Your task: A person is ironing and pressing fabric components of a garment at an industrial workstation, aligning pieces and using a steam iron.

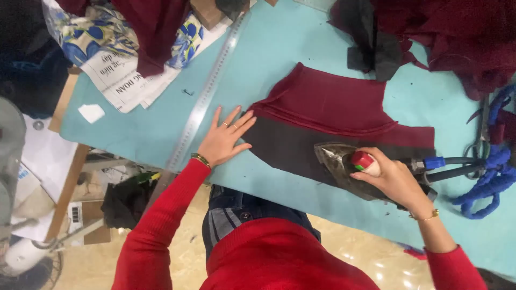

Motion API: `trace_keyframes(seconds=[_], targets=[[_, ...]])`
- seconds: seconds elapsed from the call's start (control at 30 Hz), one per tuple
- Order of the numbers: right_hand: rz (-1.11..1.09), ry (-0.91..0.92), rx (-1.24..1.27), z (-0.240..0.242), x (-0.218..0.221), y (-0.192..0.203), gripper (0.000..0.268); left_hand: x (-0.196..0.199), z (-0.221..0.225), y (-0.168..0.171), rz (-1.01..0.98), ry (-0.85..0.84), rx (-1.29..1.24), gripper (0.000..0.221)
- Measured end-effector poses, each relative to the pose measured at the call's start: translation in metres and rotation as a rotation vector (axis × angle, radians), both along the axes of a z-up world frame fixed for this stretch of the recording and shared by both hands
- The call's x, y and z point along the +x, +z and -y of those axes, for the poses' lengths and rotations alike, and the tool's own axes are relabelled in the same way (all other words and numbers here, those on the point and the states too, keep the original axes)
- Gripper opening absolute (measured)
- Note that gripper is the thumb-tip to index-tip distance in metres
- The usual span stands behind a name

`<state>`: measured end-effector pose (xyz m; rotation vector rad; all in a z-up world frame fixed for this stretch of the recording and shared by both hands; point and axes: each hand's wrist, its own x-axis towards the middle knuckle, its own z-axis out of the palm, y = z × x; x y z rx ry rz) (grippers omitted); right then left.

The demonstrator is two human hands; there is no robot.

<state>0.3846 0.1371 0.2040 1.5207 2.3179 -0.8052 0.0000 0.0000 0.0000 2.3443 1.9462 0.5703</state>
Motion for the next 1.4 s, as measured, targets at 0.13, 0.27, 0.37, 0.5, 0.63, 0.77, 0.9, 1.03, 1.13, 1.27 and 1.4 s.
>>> trace_keyframes(seconds=[0.13,0.27,0.37,0.5,0.63,0.77,0.9,1.03,1.13,1.27,1.4], targets=[[-0.012,-0.083,-0.046,0.015,-0.031,0.004,0.066,-0.007,-0.002,0.000,0.009,-0.029,-0.028,0.074],[-0.013,-0.117,-0.089,0.036,-0.079,0.007,0.065,-0.007,0.000,-0.001,0.030,-0.029,-0.024,0.070],[-0.011,-0.146,-0.081,0.047,-0.120,0.016,0.062,-0.008,-0.001,0.002,0.036,-0.037,-0.020,0.071],[-0.005,-0.148,-0.053,0.054,-0.150,0.008,0.061,-0.009,-0.001,0.003,0.028,-0.032,-0.032,0.075],[0.018,-0.105,-0.035,0.057,-0.160,-0.013,0.060,-0.011,0.000,0.006,0.049,-0.053,-0.038,0.074],[0.017,-0.081,0.029,0.059,-0.163,-0.022,0.059,-0.011,-0.002,0.008,0.066,-0.052,-0.034,0.073],[0.012,-0.045,0.104,0.060,-0.163,-0.026,0.058,-0.009,0.001,0.010,0.130,0.000,-0.072,0.071],[0.015,-0.042,0.151,0.062,-0.159,-0.033,0.059,-0.002,0.017,0.012,0.228,0.096,-0.062,0.064],[0.014,-0.041,0.154,0.063,-0.160,-0.032,0.060,0.000,0.029,0.009,0.256,0.076,-0.076,0.063],[-0.007,-0.035,0.184,0.064,-0.158,-0.034,0.059,-0.004,0.032,0.001,0.118,-0.011,-0.037,0.051],[-0.022,-0.026,0.193,0.063,-0.159,-0.030,0.058,-0.009,0.027,0.009,0.075,0.020,-0.064,0.052]])
